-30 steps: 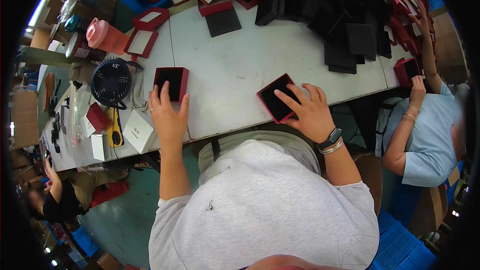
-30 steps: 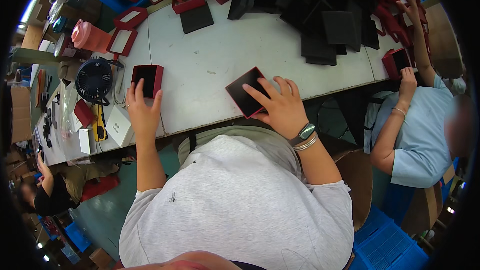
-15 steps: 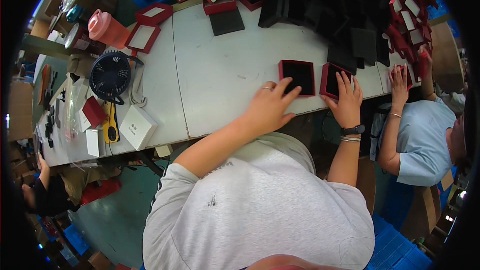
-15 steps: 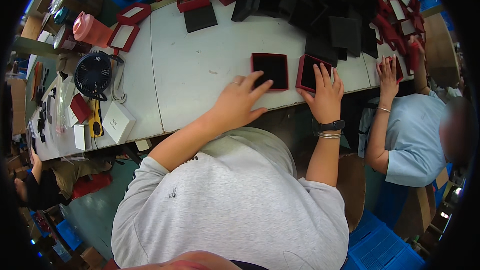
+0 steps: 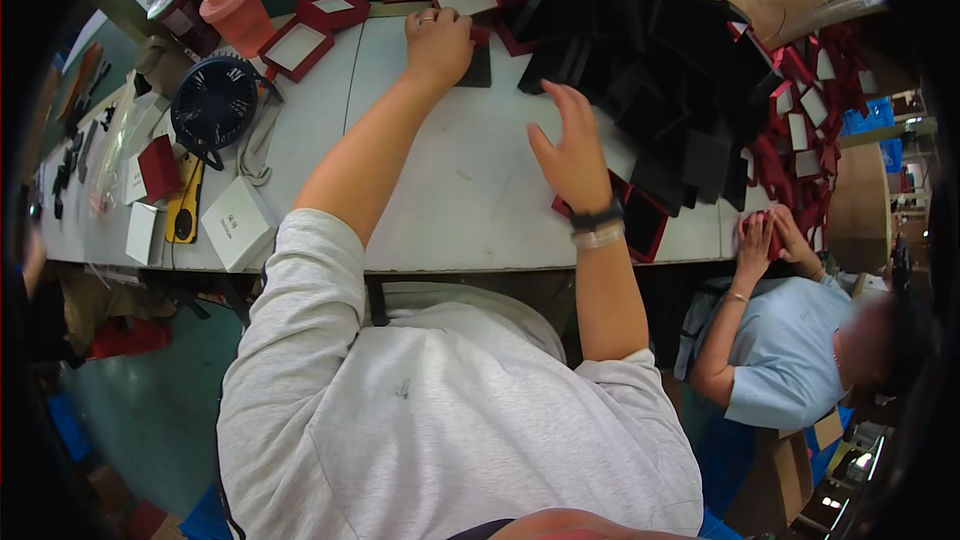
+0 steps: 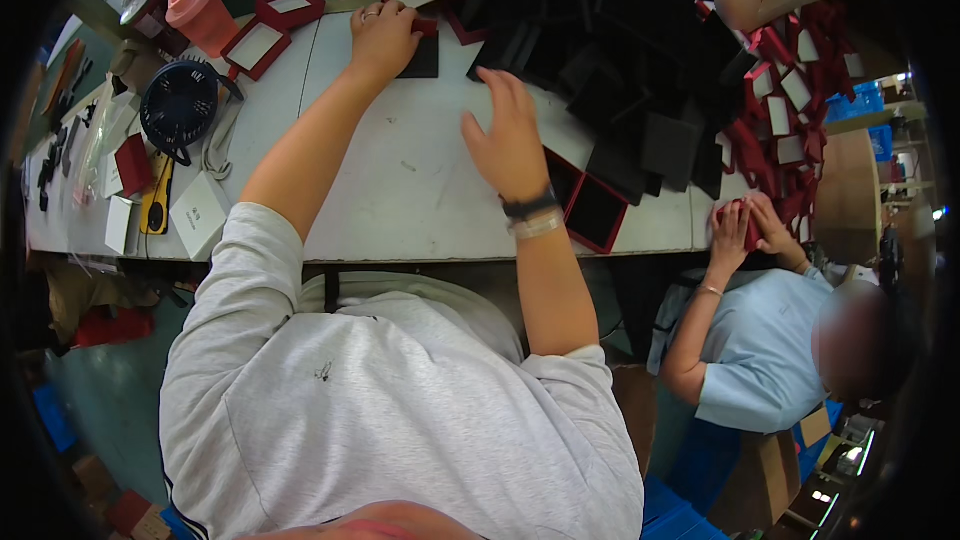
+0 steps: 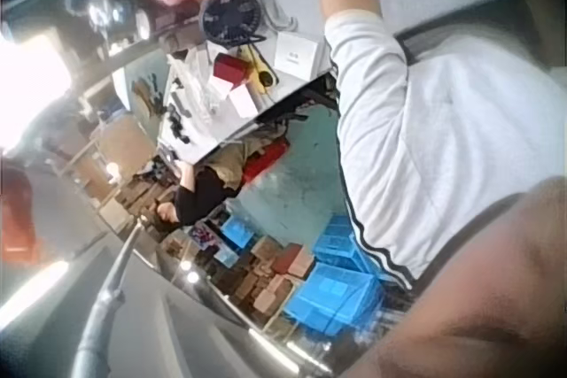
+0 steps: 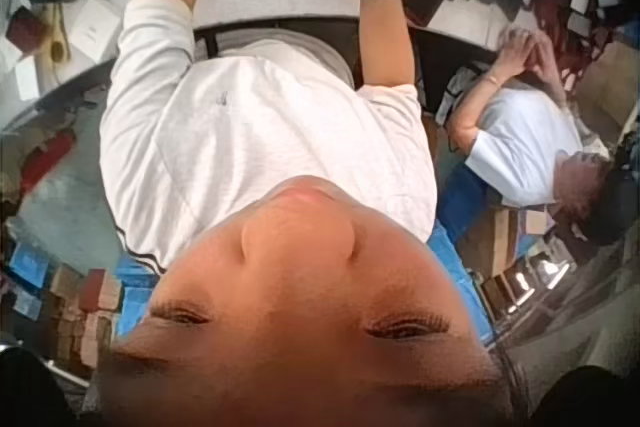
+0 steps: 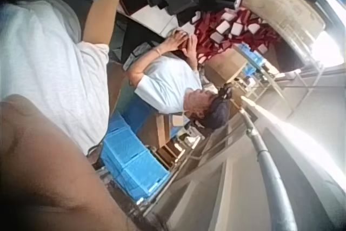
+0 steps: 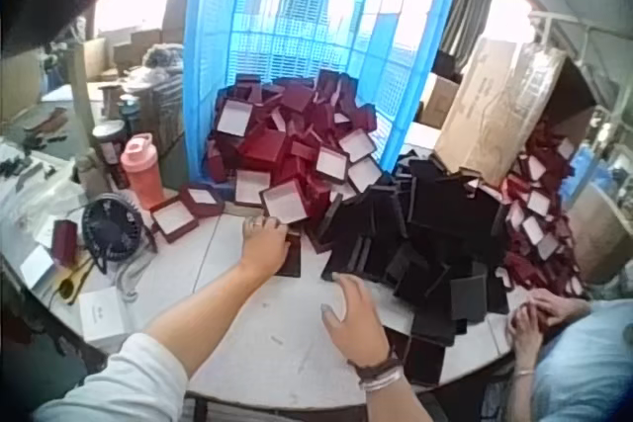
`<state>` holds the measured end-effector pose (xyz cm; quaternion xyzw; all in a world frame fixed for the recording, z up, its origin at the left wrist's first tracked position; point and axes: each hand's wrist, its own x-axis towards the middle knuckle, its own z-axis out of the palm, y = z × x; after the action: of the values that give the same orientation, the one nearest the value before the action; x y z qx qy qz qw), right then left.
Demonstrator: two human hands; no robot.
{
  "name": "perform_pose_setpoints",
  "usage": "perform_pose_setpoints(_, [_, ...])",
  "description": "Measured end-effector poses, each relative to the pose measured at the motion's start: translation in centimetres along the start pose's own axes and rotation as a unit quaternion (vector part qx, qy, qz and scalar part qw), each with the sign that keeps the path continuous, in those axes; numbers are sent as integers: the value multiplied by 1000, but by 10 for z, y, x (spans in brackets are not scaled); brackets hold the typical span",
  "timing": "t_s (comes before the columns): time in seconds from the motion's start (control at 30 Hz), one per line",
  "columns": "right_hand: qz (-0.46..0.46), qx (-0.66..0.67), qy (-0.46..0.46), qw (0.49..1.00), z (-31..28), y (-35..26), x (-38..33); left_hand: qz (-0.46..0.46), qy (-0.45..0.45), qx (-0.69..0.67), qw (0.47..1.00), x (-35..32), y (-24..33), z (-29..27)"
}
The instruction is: Placing foam inserts into jewelry boxes and organizing them on a workbench.
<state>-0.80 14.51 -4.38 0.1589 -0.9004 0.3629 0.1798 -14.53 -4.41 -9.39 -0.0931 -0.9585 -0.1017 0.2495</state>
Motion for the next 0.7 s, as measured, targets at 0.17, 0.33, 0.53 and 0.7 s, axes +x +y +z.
perform_pose_setpoints(0.17, [11, -275, -92, 957, 46, 25, 109, 28, 17, -28, 999, -22, -6, -31])
perform_pose_setpoints(0.33, [-15, -504, -99, 858, 72, 50, 135, -4, -61, -292, 954, -73, -31, -103])
perform_pose_setpoints(0.53, [164, 278, -25, 946, 12, 52, 142, 64, -70, -201, 975, -153, -34, -143])
perform_pose_setpoints(0.7, [361, 701, -46, 614, -46, 41, 112, 77, -17, -141, 987, -184, -26, -147])
